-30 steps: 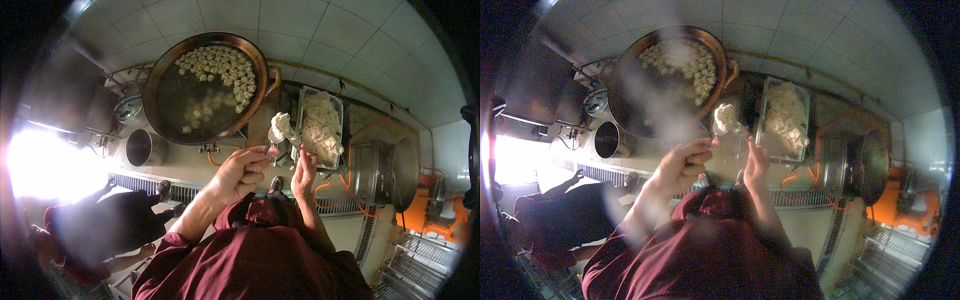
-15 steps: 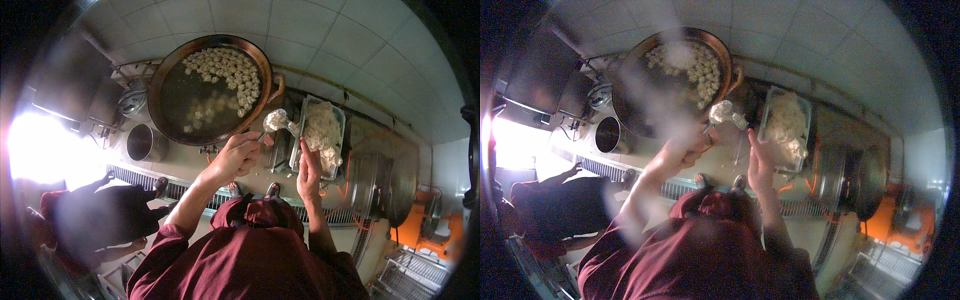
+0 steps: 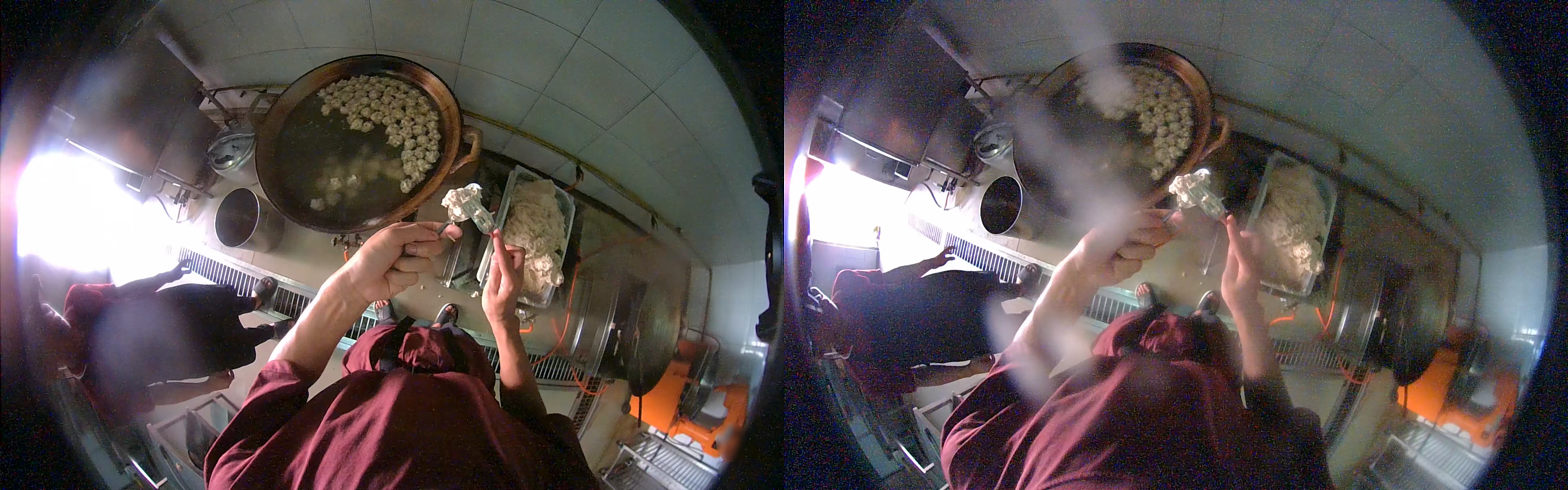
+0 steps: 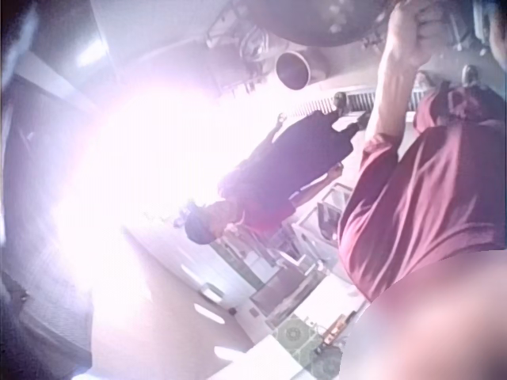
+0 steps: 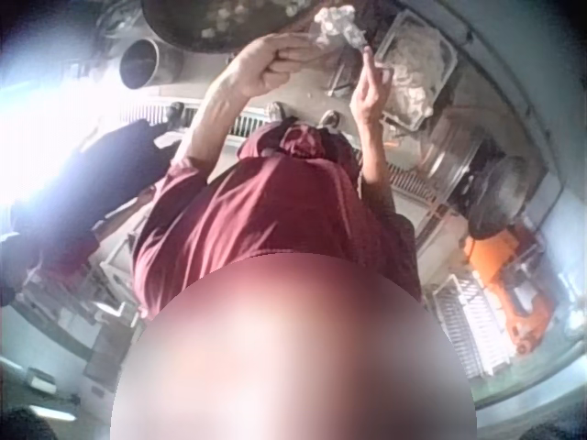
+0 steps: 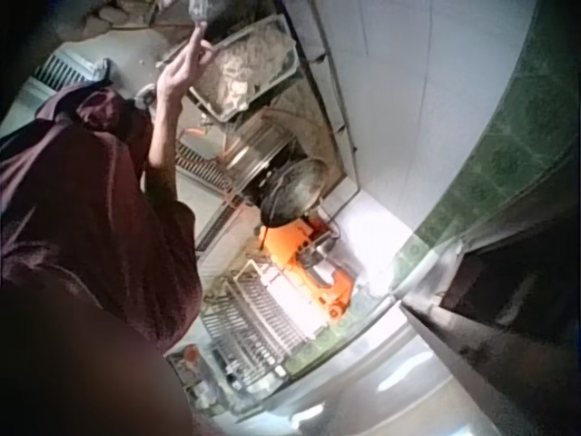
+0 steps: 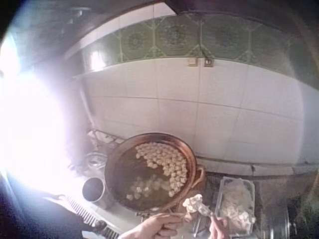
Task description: The person scoops dough from a tray and forms small balls, dropping them into a large pot of hot oil to cook. The person uses two spoons to shape and release the dough into the oil.
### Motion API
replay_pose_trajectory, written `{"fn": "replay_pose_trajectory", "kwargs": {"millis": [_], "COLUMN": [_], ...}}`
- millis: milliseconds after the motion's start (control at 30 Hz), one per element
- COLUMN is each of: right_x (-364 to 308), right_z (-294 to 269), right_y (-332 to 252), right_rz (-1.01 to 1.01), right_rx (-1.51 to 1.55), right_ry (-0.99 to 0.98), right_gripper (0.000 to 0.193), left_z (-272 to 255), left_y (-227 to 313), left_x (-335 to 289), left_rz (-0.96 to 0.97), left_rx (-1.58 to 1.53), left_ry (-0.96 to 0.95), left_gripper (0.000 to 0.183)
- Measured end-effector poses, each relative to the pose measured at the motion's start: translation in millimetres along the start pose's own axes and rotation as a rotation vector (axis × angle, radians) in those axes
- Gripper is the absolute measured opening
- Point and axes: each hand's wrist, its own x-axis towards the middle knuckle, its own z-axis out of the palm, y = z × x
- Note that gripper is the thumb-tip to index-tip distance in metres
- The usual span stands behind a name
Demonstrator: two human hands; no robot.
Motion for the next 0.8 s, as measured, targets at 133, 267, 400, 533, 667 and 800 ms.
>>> {"fn": "replay_pose_trajectory", "kwargs": {"millis": [133, 267, 400, 533, 667, 800], "right_x": [-3.7, 5.6, 19.8, 31.4, 48.0, 60.9], "right_z": [2.6, 3.8, 2.0, 2.0, 6.3, 15.9], "right_y": [1.9, -3.2, -11.2, -17.1, -18.7, -26.0], "right_rz": [-0.013, -0.076, -0.074, -0.093, -0.158, -0.099], "right_rx": [0.021, 0.055, -0.012, -0.039, -0.161, -0.147], "right_ry": [-0.004, 0.007, -0.094, -0.145, -0.228, -0.283], "right_gripper": [0.045, 0.046, 0.05, 0.056, 0.063, 0.064], "left_z": [-7.8, -11.3, -16.0, -37.3, -73.4, -100.4], "left_y": [3.8, 4.2, 4.5, 14.1, 23.0, 40.2], "left_x": [-3.7, -6.2, -6.8, -7.7, -4.5, -8.9], "left_rz": [0.018, 0.181, 0.284, 0.384, 0.431, 0.429], "left_rx": [-0.085, 0.297, 0.632, 0.912, 1.004, 0.743], "left_ry": [-0.013, 0.222, 0.31, 0.362, 0.277, 0.198], "left_gripper": [0.028, 0.026, 0.026, 0.027, 0.028, 0.029]}}
